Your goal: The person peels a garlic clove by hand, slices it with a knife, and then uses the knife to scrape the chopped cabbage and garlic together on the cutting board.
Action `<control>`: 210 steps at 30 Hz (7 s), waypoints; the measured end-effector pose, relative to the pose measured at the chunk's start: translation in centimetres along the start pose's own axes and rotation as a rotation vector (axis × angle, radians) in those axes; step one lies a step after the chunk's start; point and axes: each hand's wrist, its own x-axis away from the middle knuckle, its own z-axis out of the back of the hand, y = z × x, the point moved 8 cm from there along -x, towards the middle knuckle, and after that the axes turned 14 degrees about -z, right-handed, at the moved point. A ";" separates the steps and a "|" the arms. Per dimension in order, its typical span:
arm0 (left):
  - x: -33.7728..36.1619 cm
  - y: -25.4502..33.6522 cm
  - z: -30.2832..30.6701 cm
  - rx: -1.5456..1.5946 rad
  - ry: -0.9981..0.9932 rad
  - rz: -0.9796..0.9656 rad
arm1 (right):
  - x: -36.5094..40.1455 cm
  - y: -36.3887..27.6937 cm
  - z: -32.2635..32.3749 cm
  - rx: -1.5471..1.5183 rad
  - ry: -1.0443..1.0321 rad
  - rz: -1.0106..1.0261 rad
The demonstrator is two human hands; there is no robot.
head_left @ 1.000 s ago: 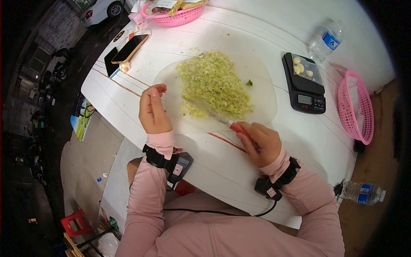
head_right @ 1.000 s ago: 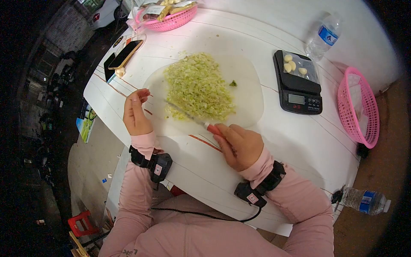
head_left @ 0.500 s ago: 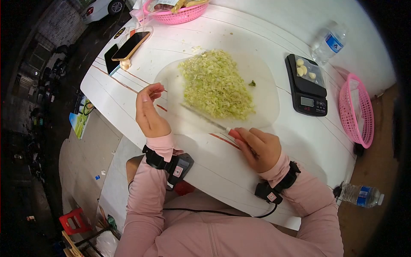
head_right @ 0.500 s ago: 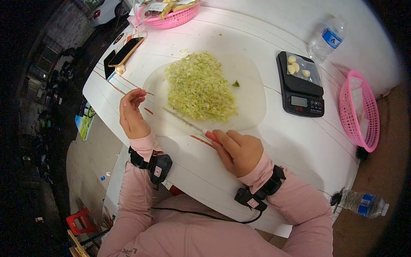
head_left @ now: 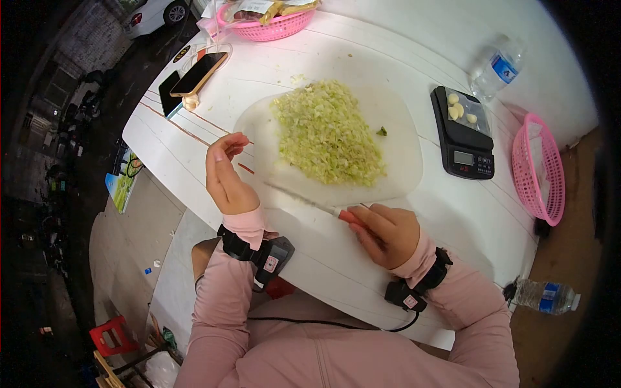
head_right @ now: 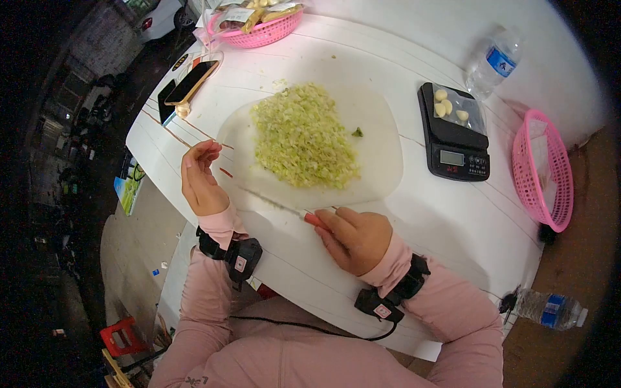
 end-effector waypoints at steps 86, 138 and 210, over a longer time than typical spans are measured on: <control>0.3 -0.7 -0.3 0.376 0.160 0.080 | 0.1 -1.0 -2.2 -0.036 0.415 -0.294; 0.4 -7.2 -0.1 0.428 0.356 0.397 | 0.8 1.6 2.0 0.038 0.264 -0.284; -4.1 -2.3 -10.7 -0.245 -1.042 -0.521 | 0.5 2.2 4.0 0.327 0.420 -0.340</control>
